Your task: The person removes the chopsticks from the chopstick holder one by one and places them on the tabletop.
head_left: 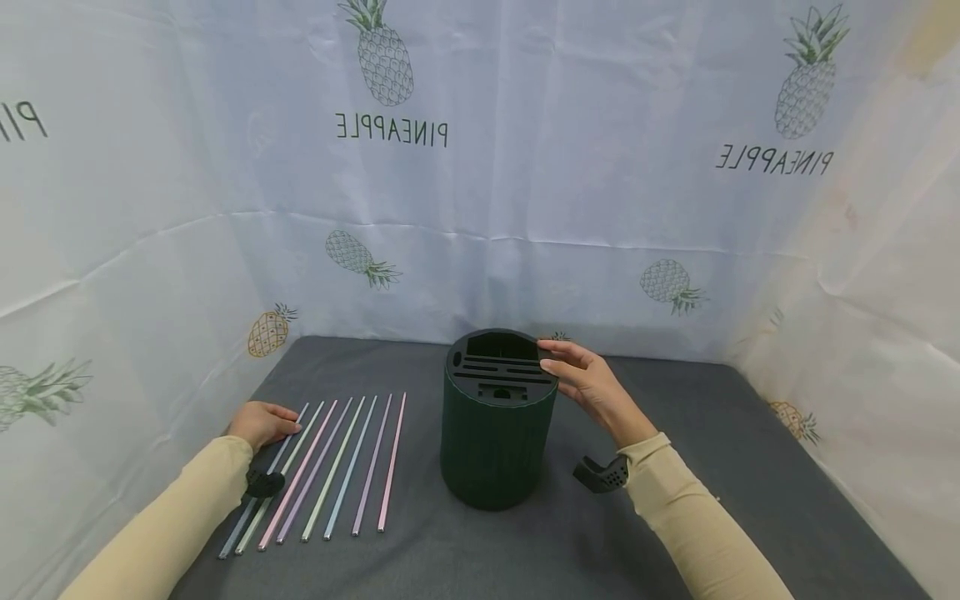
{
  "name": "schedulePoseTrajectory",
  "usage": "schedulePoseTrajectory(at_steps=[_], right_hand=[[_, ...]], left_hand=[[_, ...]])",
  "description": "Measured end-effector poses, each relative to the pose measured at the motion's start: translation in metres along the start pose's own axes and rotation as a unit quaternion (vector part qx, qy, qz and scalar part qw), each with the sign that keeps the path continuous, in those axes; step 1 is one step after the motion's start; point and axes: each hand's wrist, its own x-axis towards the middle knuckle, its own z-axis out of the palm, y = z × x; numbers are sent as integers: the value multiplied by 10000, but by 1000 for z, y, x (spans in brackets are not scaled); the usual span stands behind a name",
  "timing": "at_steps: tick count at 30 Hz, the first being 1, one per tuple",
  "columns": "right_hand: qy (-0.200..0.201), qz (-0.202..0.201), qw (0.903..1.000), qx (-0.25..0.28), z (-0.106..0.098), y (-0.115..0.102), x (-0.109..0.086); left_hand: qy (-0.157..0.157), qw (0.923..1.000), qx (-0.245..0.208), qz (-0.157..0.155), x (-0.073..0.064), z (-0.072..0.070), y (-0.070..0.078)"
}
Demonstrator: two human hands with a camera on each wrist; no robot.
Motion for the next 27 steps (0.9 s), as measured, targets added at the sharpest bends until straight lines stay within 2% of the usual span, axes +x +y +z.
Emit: schedulePoseTrajectory(at_steps=[14,19,23,27], right_hand=[[35,19,10000,-6,-1,0,0],[59,67,10000,40,0,-1,0],[59,61,10000,10,1,-3,-1],[-45,-89,9997,-238,-1,-5,-2]], left_hand=[[115,9999,46,46,-2,3,3],[-7,9995,-289,93,-5,-1,7],[-150,9971,-703,264,-10,-5,24],[-304,9943,-804,633,-15,-9,58]])
